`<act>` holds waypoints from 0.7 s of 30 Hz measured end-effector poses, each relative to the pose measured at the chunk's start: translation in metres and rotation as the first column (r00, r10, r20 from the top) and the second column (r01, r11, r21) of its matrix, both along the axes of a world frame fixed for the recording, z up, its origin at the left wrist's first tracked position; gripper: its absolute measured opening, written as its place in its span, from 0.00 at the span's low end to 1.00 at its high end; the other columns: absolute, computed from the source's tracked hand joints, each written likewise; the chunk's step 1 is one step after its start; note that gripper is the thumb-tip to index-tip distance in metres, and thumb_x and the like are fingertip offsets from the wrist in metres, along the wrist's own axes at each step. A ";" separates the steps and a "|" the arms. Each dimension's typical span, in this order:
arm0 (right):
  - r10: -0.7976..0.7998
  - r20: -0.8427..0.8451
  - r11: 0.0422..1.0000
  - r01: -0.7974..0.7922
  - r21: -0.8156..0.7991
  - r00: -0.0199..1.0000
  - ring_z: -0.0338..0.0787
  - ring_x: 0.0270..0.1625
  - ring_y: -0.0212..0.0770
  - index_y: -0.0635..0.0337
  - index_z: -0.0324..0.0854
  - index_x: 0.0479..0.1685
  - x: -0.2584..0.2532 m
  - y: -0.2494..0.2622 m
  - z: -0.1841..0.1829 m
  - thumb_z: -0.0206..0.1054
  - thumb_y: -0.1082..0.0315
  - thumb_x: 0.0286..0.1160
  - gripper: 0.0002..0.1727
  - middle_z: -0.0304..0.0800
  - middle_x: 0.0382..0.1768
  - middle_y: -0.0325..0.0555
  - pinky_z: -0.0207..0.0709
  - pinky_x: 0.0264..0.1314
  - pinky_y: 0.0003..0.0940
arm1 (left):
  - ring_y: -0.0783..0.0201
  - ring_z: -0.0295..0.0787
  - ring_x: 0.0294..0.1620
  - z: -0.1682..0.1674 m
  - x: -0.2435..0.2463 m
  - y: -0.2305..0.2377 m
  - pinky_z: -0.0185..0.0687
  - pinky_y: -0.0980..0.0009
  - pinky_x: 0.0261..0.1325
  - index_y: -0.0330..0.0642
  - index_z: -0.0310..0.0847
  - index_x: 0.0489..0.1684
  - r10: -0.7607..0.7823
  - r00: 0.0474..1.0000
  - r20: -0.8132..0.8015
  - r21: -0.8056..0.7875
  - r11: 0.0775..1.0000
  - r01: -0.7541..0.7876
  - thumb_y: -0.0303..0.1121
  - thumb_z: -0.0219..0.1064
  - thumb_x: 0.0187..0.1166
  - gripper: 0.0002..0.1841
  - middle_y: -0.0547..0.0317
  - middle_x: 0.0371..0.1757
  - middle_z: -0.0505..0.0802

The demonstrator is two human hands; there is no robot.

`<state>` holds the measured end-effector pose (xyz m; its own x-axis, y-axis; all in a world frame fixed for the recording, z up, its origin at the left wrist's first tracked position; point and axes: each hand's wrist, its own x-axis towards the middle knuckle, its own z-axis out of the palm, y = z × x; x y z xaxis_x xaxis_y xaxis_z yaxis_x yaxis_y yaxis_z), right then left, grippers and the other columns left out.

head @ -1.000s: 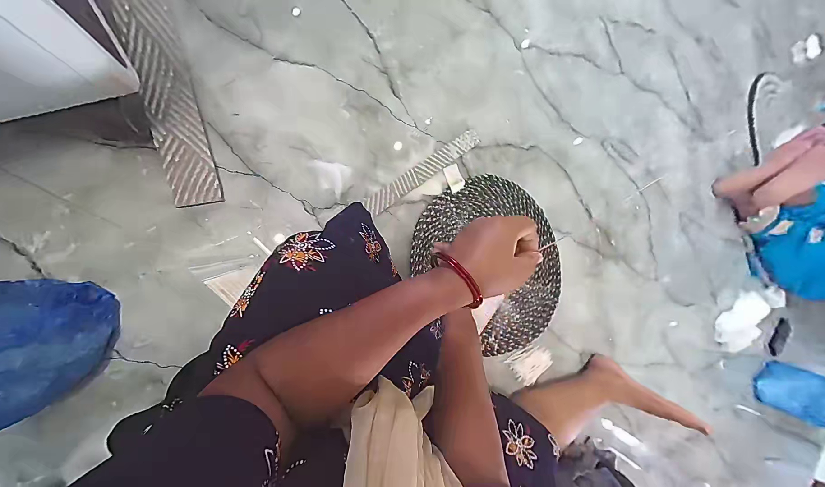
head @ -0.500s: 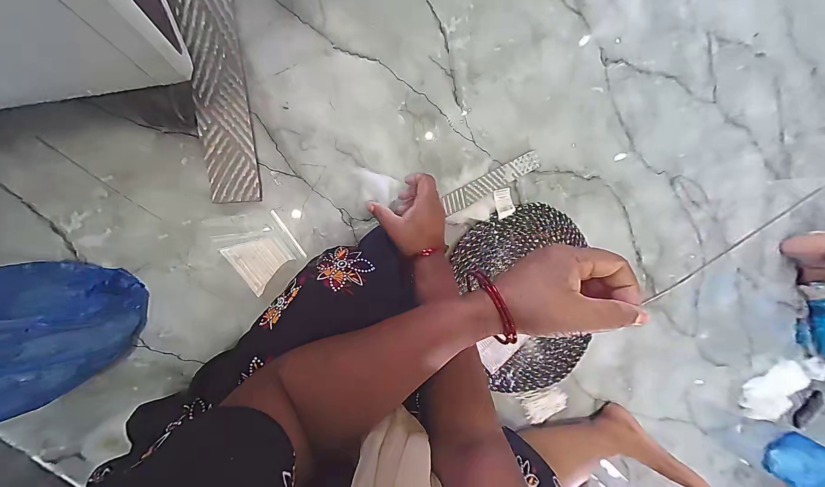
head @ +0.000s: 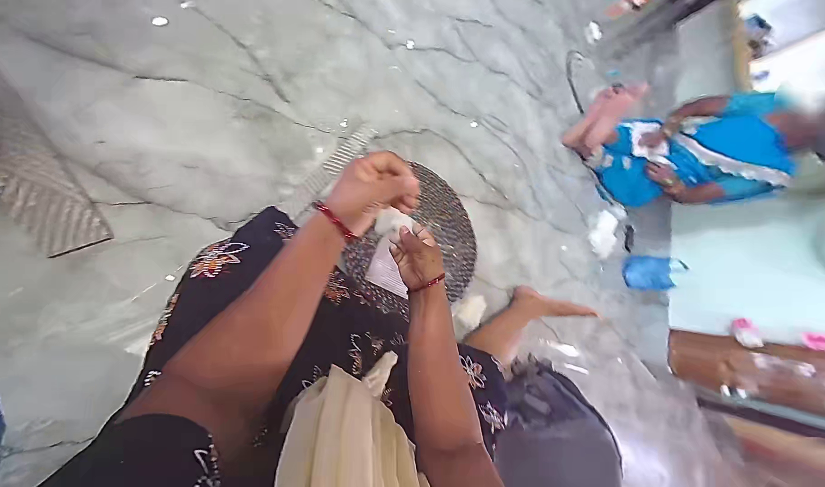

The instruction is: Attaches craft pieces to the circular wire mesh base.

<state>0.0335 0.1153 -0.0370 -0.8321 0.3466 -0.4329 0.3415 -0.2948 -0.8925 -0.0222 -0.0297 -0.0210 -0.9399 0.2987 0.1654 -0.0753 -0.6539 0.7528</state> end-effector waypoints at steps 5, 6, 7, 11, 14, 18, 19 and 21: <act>-0.210 -0.154 0.970 0.186 -0.157 0.966 0.88 0.25 0.30 0.57 0.77 0.50 0.092 0.079 0.036 0.51 0.78 0.89 0.10 0.89 0.29 0.38 0.86 0.29 0.24 | 0.71 0.86 0.28 -0.007 0.016 0.019 0.89 0.71 0.38 0.51 0.50 0.91 0.085 0.982 0.166 -0.250 0.967 -0.042 0.17 0.61 0.78 0.40 0.65 0.34 0.85; -0.238 -0.174 0.963 0.208 -0.171 0.956 0.89 0.24 0.31 0.58 0.78 0.50 0.110 0.089 0.038 0.50 0.78 0.89 0.11 0.90 0.29 0.39 0.86 0.29 0.24 | 0.70 0.85 0.26 -0.012 0.022 0.026 0.87 0.71 0.35 0.54 0.40 0.96 0.086 0.982 0.168 -0.337 0.941 -0.025 0.17 0.61 0.78 0.45 0.63 0.33 0.84; -0.266 -0.187 0.955 0.233 -0.183 0.946 0.89 0.24 0.31 0.59 0.78 0.49 0.126 0.096 0.040 0.50 0.78 0.89 0.11 0.90 0.29 0.40 0.87 0.29 0.25 | 0.70 0.84 0.24 -0.017 0.032 0.034 0.86 0.71 0.34 0.55 0.34 0.98 0.070 0.986 0.151 -0.412 0.911 -0.001 0.17 0.59 0.80 0.47 0.61 0.32 0.83; -0.365 -0.190 0.922 0.327 -0.206 0.911 0.90 0.22 0.33 0.62 0.79 0.43 0.177 0.113 0.035 0.53 0.78 0.89 0.10 0.91 0.26 0.43 0.87 0.27 0.25 | 0.71 0.82 0.24 -0.021 0.094 0.054 0.85 0.71 0.35 0.33 0.74 0.77 -0.118 0.989 0.087 -0.646 0.749 0.146 0.17 0.51 0.85 0.22 0.60 0.30 0.86; -0.371 -0.146 0.920 0.342 -0.189 0.917 0.90 0.23 0.33 0.63 0.78 0.44 0.199 0.115 0.022 0.56 0.76 0.89 0.06 0.90 0.27 0.43 0.87 0.29 0.26 | 0.71 0.87 0.32 -0.008 0.143 0.070 0.87 0.72 0.44 0.26 0.82 0.62 -0.164 0.958 0.235 -0.704 0.651 0.284 0.19 0.55 0.88 0.13 0.55 0.40 0.90; -0.268 -0.138 0.954 0.243 -0.175 0.953 0.88 0.23 0.32 0.62 0.77 0.44 0.207 0.106 0.009 0.60 0.74 0.88 0.03 0.88 0.27 0.41 0.86 0.30 0.25 | 0.62 0.88 0.54 -0.009 0.181 0.085 0.85 0.65 0.58 0.26 0.69 0.79 -0.216 0.926 0.309 -0.642 0.671 0.371 0.25 0.58 0.89 0.21 0.44 0.66 0.86; -0.230 -0.148 0.965 0.205 -0.165 0.962 0.88 0.24 0.31 0.61 0.77 0.44 0.208 0.103 0.006 0.61 0.73 0.87 0.03 0.88 0.27 0.40 0.86 0.30 0.25 | 0.61 0.87 0.56 -0.011 0.188 0.088 0.85 0.63 0.58 0.27 0.68 0.79 -0.211 0.923 0.322 -0.624 0.686 0.374 0.25 0.57 0.89 0.22 0.45 0.66 0.86; -0.168 -0.163 0.980 0.146 -0.135 0.972 0.88 0.24 0.30 0.62 0.78 0.45 0.209 0.095 0.002 0.63 0.72 0.86 0.02 0.87 0.26 0.39 0.86 0.31 0.25 | 0.59 0.87 0.54 -0.014 0.198 0.095 0.85 0.61 0.56 0.29 0.71 0.75 -0.152 0.924 0.351 -0.573 0.745 0.340 0.25 0.56 0.90 0.18 0.47 0.59 0.87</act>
<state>0.2424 0.2102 -0.0351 -0.8373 0.4329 -0.3338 0.1258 -0.4416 -0.8884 0.1760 0.0653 -0.0350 -0.7957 0.4728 -0.3786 -0.4234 0.0129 0.9059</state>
